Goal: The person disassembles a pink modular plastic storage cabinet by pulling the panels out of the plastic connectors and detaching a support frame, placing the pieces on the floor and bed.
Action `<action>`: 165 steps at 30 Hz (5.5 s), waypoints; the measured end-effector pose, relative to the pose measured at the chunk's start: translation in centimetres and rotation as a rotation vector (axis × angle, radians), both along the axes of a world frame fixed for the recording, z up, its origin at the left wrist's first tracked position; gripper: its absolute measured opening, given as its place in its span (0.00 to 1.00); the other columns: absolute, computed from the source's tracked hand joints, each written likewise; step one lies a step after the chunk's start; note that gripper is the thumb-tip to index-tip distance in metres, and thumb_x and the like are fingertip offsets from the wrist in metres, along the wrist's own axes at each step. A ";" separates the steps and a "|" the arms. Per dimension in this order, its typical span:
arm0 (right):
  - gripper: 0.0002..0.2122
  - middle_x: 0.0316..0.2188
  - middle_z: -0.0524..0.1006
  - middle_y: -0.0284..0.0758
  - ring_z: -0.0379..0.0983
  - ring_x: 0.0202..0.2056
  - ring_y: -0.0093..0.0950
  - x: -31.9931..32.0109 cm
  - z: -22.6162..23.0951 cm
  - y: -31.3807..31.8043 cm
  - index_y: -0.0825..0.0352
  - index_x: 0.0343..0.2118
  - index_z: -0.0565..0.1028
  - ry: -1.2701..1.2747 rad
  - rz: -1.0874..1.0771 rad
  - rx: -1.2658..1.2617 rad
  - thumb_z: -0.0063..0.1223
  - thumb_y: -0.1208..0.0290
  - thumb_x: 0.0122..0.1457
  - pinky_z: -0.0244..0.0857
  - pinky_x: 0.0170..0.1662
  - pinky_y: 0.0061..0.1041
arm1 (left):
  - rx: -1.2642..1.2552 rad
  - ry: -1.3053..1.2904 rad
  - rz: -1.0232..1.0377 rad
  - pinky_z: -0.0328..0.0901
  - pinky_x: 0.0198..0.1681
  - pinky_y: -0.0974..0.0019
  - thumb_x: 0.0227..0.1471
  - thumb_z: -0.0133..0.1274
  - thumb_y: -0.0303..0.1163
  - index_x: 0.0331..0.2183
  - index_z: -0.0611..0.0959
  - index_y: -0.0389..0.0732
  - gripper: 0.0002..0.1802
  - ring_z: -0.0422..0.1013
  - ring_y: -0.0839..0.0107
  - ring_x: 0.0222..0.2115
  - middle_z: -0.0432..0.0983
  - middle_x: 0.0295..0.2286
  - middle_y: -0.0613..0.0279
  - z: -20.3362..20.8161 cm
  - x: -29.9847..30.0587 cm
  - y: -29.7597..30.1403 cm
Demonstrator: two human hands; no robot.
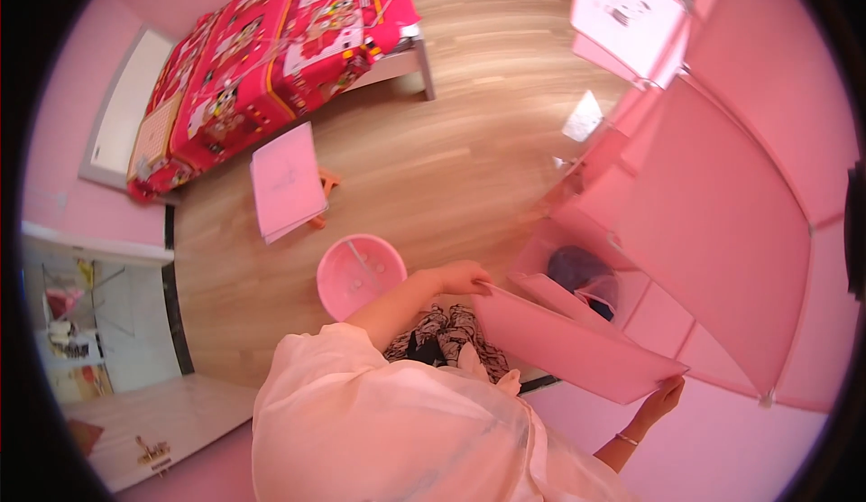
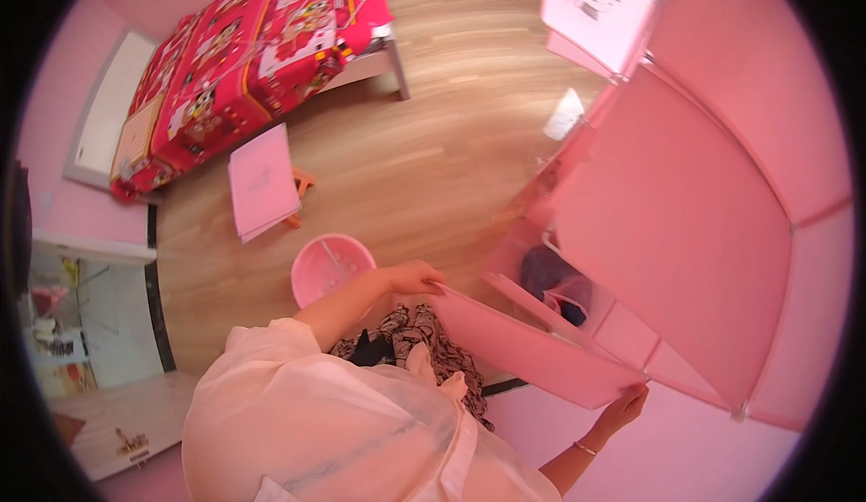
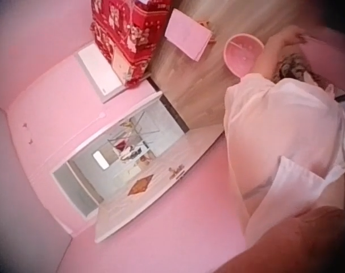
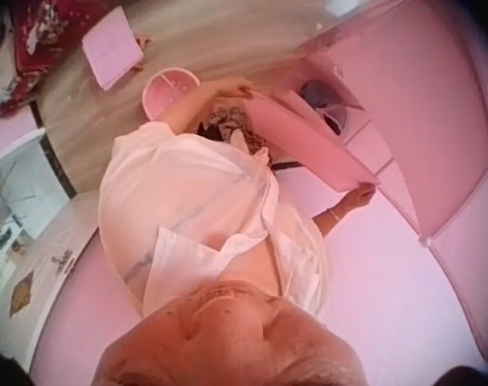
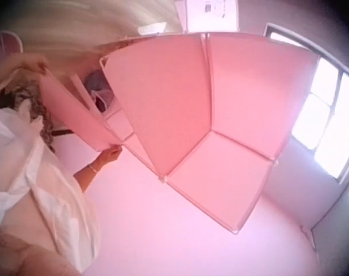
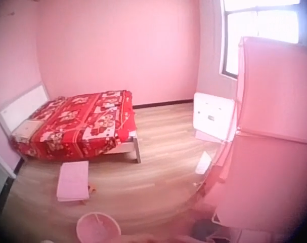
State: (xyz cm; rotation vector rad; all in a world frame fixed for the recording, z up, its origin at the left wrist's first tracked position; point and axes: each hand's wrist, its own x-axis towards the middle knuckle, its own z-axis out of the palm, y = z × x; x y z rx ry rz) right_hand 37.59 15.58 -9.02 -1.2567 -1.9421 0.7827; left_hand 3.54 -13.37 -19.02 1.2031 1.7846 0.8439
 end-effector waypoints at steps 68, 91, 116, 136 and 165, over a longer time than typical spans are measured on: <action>0.13 0.27 0.74 0.39 0.71 0.24 0.24 -59.2 -32.2 -29.5 0.70 0.39 0.66 -0.986 0.896 -1.286 0.39 0.66 0.56 0.67 0.26 0.21 | 0.626 -0.827 2.687 0.59 0.44 0.53 0.50 0.42 0.32 0.53 0.46 0.52 0.32 0.55 0.58 0.49 0.49 0.51 0.55 -27.7 -26.2 -49.6; 0.11 0.19 0.73 0.34 0.70 0.18 0.23 -35.2 -9.2 -14.1 0.69 0.30 0.69 -0.383 0.748 -0.874 0.37 0.66 0.54 0.63 0.21 0.20 | -0.204 -0.835 0.803 0.66 0.23 0.71 0.49 0.43 0.32 0.40 0.68 0.36 0.15 0.70 0.71 0.24 0.71 0.31 0.57 -10.8 -19.2 -12.4; 0.32 0.23 0.72 0.47 0.70 0.30 0.38 -4.5 19.3 15.7 0.71 0.29 0.71 -0.210 -0.610 0.198 0.36 0.38 0.47 0.62 0.34 0.31 | 0.385 -0.991 0.364 0.52 0.04 0.72 0.52 0.38 0.40 0.26 0.69 0.34 0.17 0.58 0.69 0.03 0.67 0.10 0.54 20.6 -3.1 18.6; 0.31 0.13 0.69 0.43 0.67 0.19 0.37 -5.3 15.8 18.4 0.72 0.10 0.70 -0.151 -0.796 0.329 0.37 0.41 0.49 0.59 0.24 0.32 | 0.312 -0.913 0.414 0.49 0.04 0.74 0.51 0.41 0.39 0.26 0.69 0.36 0.14 0.55 0.72 0.02 0.65 0.08 0.58 16.9 -4.1 19.3; 0.35 0.16 0.72 0.44 0.70 0.24 0.40 -3.4 17.2 20.4 0.71 0.13 0.73 -0.063 -0.817 0.363 0.35 0.35 0.44 0.62 0.29 0.34 | 0.380 -0.997 0.522 0.50 0.04 0.74 0.51 0.39 0.39 0.26 0.68 0.38 0.13 0.56 0.72 0.03 0.64 0.08 0.60 18.6 0.5 19.5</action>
